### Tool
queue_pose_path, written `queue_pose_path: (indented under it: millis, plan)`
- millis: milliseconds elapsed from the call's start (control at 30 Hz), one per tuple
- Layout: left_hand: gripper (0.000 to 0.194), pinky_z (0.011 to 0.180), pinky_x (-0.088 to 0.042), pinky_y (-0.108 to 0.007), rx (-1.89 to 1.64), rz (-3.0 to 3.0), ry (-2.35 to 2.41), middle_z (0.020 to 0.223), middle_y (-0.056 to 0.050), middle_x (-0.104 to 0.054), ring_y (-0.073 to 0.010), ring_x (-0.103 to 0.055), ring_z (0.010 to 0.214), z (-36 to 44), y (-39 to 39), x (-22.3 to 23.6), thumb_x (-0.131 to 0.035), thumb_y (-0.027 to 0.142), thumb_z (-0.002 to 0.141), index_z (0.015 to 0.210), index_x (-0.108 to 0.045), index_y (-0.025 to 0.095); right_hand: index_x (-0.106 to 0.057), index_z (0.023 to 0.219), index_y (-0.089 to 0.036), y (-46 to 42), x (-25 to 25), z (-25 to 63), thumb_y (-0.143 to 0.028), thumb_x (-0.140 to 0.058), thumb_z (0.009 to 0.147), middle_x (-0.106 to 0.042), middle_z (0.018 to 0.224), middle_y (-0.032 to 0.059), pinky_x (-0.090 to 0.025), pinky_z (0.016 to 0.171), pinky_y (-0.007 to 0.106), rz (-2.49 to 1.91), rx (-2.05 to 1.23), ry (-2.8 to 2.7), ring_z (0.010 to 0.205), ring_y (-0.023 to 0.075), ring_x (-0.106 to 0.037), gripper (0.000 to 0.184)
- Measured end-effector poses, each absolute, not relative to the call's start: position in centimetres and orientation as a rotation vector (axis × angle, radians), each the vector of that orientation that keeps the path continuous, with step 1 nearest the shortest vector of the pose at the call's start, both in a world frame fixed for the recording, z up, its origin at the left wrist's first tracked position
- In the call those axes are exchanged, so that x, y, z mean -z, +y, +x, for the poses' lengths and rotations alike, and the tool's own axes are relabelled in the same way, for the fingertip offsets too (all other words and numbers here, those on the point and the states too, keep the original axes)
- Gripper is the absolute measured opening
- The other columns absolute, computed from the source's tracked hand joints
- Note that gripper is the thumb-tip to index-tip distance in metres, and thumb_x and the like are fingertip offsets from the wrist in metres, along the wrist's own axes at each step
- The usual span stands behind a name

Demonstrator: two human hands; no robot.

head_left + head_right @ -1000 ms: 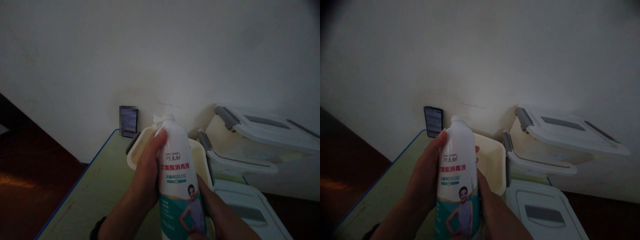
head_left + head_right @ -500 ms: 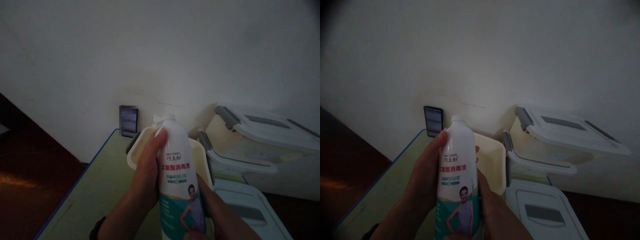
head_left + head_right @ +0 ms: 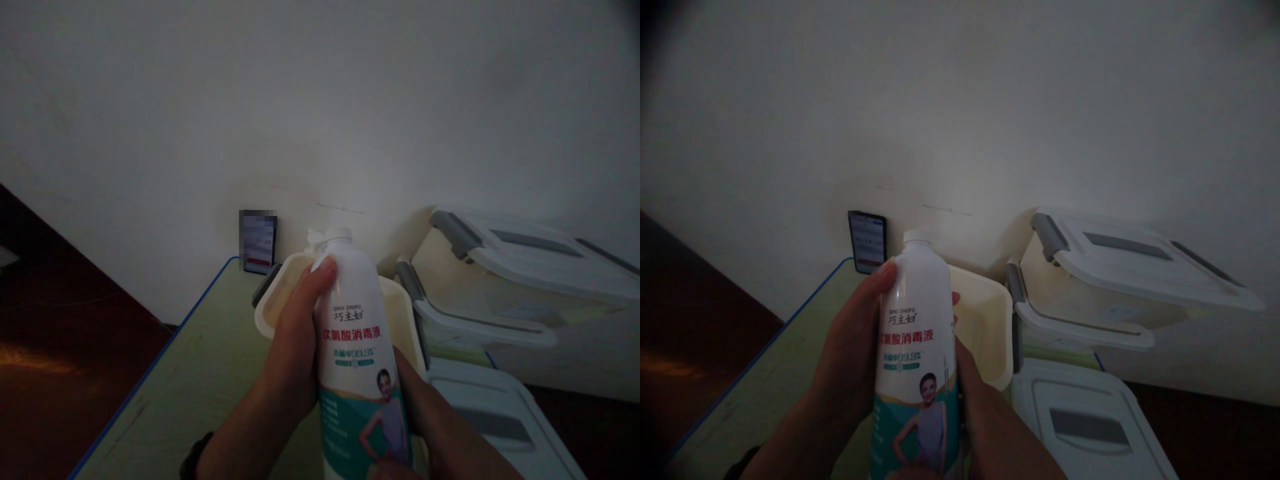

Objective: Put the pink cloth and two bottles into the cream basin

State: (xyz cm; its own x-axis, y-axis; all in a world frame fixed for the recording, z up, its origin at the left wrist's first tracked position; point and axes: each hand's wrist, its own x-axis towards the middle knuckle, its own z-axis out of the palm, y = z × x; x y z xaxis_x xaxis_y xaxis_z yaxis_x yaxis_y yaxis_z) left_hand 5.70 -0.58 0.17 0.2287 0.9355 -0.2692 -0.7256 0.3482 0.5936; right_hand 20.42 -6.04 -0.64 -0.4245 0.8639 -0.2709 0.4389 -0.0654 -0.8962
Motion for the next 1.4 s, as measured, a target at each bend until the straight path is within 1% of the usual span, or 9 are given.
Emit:
queue_pose_path:
  millis: [133,267,400,533,700,867,1000,1233,1400]
  plan:
    - [0.038,0.053,-0.046,-0.024,-1.213,0.382,0.659,0.071,-0.004,-0.068,-0.0183,-0.066,0.065,5.7,-0.6,-0.2,-0.065,0.046,0.07,0.087,-0.059,0.013,-0.027,0.143,-0.027,-6.5,0.6,20.6,-0.046,-0.061,0.074,-0.058,0.124,0.0116,-0.044,0.093,0.043,-1.422,-1.482,-1.802,0.108,0.0302,-0.058,0.079]
    - [0.032,0.053,-0.046,-0.023,-1.242,0.394,0.638,0.062,0.001,-0.062,-0.017,-0.065,0.064,5.7,-0.5,-0.1,-0.066,0.043,0.072,0.082,-0.058,0.015,-0.031,0.14,-0.025,-6.3,0.3,20.2,-0.048,-0.061,0.074,-0.056,0.126,0.0119,-0.047,0.088,0.039,-1.348,-1.523,-1.76,0.1,0.0269,-0.061,0.076]
    - [0.029,0.055,-0.046,-0.022,-1.257,0.384,0.631,0.056,0.004,-0.055,-0.0153,-0.064,0.062,5.8,-0.5,0.0,-0.066,0.042,0.072,0.079,-0.056,0.016,-0.031,0.139,-0.025,-5.9,0.0,20.1,-0.047,-0.062,0.072,-0.054,0.129,0.0122,-0.045,0.09,0.04,-1.339,-1.544,-1.78,0.103,0.0279,-0.06,0.077]
    - [0.028,0.054,-0.046,-0.021,-1.262,0.393,0.631,0.057,0.005,-0.054,-0.0135,-0.062,0.059,5.9,-0.6,-0.1,-0.067,0.041,0.072,0.081,-0.057,0.015,-0.032,0.139,-0.025,-5.7,0.0,20.2,-0.045,-0.063,0.071,-0.055,0.127,0.0119,-0.044,0.091,0.042,-1.363,-1.558,-1.792,0.105,0.0287,-0.058,0.077]
    - [0.03,0.055,-0.046,-0.022,-1.262,0.434,0.64,0.06,0.004,-0.058,-0.0141,-0.063,0.061,5.8,-0.7,-0.2,-0.065,0.043,0.074,0.086,-0.059,0.017,-0.035,0.136,-0.027,-5.8,0.0,20.4,-0.044,-0.063,0.071,-0.059,0.12,0.0101,-0.047,0.086,0.04,-1.358,-1.597,-1.793,0.099,0.0272,-0.061,0.073]
    - [0.036,0.056,-0.046,-0.022,-1.254,0.495,0.663,0.069,0.001,-0.065,-0.0145,-0.064,0.063,5.8,-0.8,0.1,-0.064,0.047,0.075,0.096,-0.059,0.018,-0.036,0.137,-0.027,-6.0,0.0,20.1,-0.047,-0.061,0.073,-0.06,0.117,0.0091,-0.048,0.085,0.039,-1.377,-1.55,-1.751,0.097,0.0262,-0.061,0.071]
    - [0.036,0.057,-0.046,-0.023,-1.265,0.517,0.695,0.068,0.001,-0.063,-0.0139,-0.062,0.063,5.8,-0.8,0.5,-0.064,0.048,0.076,0.097,-0.059,0.019,-0.036,0.138,-0.025,-6.0,0.1,20.1,-0.049,-0.062,0.073,-0.062,0.113,0.0095,-0.049,0.083,0.039,-1.395,-1.567,-1.748,0.093,0.0267,-0.062,0.075]
    - [0.04,0.057,-0.046,-0.022,-1.276,0.54,0.762,0.073,-0.001,-0.062,-0.0143,-0.06,0.066,5.8,-1.0,0.4,-0.064,0.05,0.074,0.097,-0.062,0.017,-0.033,0.141,-0.025,-6.5,-0.4,19.9,-0.059,-0.049,0.081,-0.059,0.123,0.0104,-0.052,0.083,0.036,-1.382,-1.52,-1.762,0.102,0.0269,-0.062,0.071]
    - [0.041,0.062,-0.048,-0.024,-1.267,0.534,0.722,0.076,-0.001,-0.061,-0.016,-0.062,0.07,5.8,-1.0,0.3,-0.064,0.049,0.076,0.102,-0.06,0.018,-0.032,0.143,-0.029,-6.5,0.1,20.0,-0.061,-0.047,0.082,-0.055,0.131,0.0074,-0.048,0.093,0.04,-1.403,-1.44,-1.708,0.118,0.0299,-0.053,0.07]
